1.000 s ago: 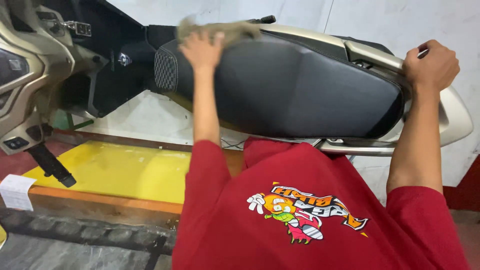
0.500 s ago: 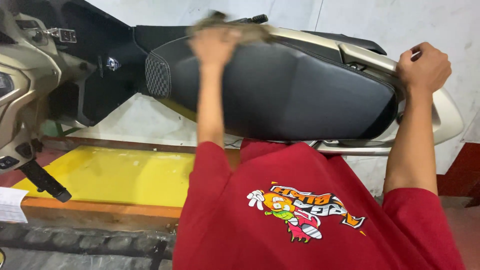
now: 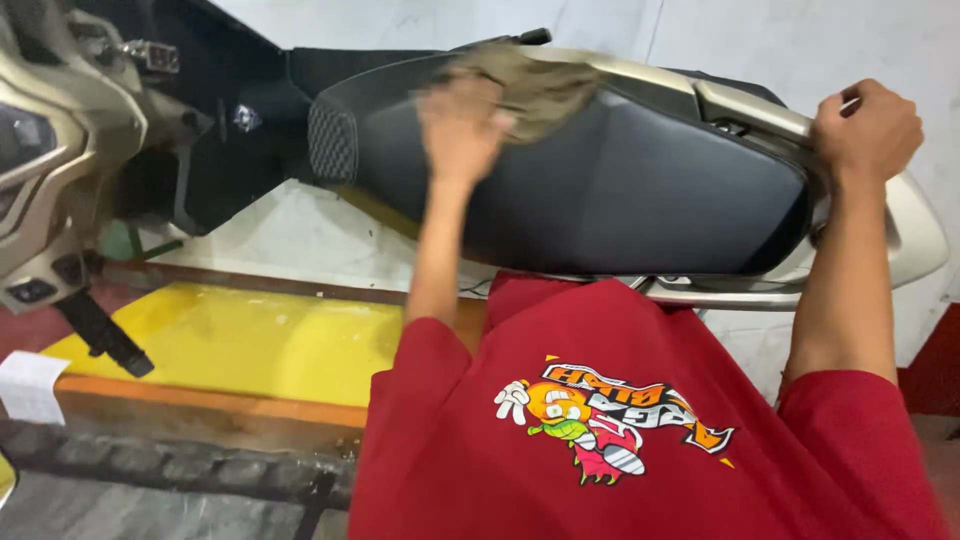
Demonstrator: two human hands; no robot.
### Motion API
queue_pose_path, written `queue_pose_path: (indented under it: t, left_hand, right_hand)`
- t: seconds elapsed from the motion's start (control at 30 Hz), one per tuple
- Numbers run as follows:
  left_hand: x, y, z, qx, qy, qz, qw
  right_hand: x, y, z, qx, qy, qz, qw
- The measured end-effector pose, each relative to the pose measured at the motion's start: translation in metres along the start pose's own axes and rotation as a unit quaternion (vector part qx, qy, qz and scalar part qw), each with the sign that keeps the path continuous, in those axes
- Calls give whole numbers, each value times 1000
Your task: The person wipes the black seat of a motorcycle with a brown cloth. They hold the rear grab bar with their right hand while scrubbing the seat surface with their left hand.
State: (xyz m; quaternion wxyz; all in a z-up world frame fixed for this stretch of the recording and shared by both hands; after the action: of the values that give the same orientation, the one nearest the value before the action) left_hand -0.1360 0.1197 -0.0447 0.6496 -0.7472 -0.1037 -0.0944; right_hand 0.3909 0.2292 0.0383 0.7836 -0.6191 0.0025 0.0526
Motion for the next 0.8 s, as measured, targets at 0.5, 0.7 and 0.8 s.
queue_pose_path:
  t: [0.5, 0.7, 0.8]
  left_hand:
    - [-55, 17, -77, 152, -215, 72, 962]
    - [-174, -20, -101, 140, -469, -27, 872]
    - [-175, 5, -103, 180, -465, -99, 861]
  right_hand:
    - [9, 7, 2, 19, -18, -5, 1000]
    - [2, 2, 0, 47, -19, -20, 998]
    - [-2, -1, 3, 77, -31, -23, 996]
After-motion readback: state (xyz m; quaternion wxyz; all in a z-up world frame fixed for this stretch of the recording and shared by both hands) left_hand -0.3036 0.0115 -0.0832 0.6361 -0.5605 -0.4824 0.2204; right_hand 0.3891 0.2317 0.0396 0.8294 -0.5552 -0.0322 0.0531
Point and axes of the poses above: each hand's wrist, its own z-axis towards the middle knuckle, its own y-axis out of the palm, x = y × z, the point moved 7 cm from there along z, towards the middle knuckle, and after that the axes turned 9 degrees about x, right-handed, at the moved point
